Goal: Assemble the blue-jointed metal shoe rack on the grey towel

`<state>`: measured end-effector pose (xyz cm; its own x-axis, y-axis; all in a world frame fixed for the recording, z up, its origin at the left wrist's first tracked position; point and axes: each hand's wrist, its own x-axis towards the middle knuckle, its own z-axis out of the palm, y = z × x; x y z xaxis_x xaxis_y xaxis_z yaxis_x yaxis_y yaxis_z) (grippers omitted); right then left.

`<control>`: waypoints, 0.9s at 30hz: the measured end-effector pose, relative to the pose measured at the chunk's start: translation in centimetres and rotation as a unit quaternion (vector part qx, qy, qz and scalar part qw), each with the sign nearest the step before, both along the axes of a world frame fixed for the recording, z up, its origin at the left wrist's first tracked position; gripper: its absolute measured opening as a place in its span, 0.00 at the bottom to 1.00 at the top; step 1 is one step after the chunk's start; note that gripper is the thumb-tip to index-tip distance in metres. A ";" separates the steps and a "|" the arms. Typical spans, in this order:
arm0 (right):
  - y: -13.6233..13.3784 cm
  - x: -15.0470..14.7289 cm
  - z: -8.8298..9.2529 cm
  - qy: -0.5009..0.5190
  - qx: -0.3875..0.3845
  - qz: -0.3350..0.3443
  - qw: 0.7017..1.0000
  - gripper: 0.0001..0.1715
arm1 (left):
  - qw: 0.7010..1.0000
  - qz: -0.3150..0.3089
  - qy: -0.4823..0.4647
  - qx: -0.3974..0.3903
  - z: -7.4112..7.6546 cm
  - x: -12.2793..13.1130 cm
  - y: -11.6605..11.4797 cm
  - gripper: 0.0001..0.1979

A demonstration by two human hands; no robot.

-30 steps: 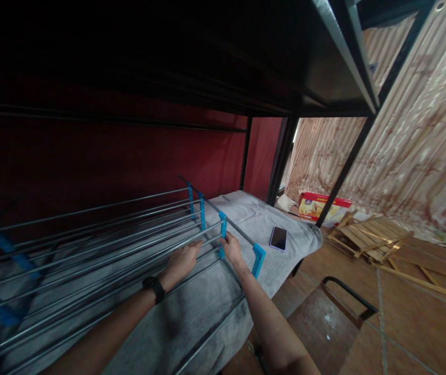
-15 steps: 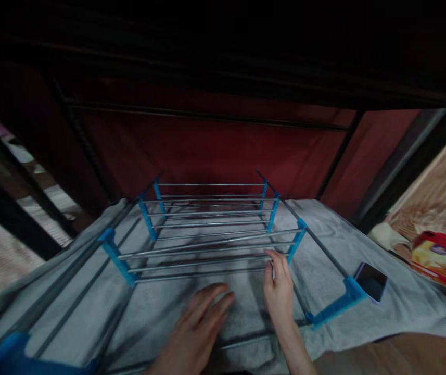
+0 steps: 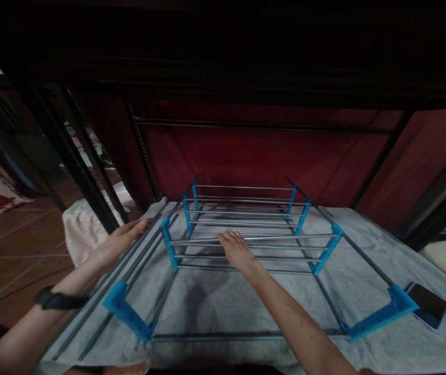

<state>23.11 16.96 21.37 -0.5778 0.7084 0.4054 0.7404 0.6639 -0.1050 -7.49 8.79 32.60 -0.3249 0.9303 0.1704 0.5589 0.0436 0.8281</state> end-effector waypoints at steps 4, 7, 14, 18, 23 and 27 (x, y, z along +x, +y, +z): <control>0.3 0.2 0.9 0.003 0.012 -0.001 1.000 0.21 | 0.965 -0.117 -0.225 -0.069 -3.6 0.1 4.1 0.28; 0.3 0.2 1.8 -0.007 0.016 -0.016 1.000 0.21 | 0.942 -0.124 -0.304 -0.066 -5.4 0.5 6.2 0.25; 0.4 0.0 2.6 -0.024 0.019 -0.027 0.999 0.20 | 0.927 -0.090 -0.360 -0.055 -6.6 0.3 7.6 0.19; 0.4 0.0 2.6 -0.019 0.015 -0.020 1.000 0.20 | 0.933 -0.089 -0.347 -0.047 -6.8 0.3 7.7 0.19; 0.3 -0.3 1.7 -0.004 0.003 -0.018 1.000 0.22 | 0.944 -0.091 -0.313 -0.044 -6.5 0.3 7.5 0.21; 0.1 -0.5 1.4 -0.013 0.002 -0.020 1.000 0.24 | 0.946 -0.093 -0.306 -0.043 -6.2 0.5 7.3 0.20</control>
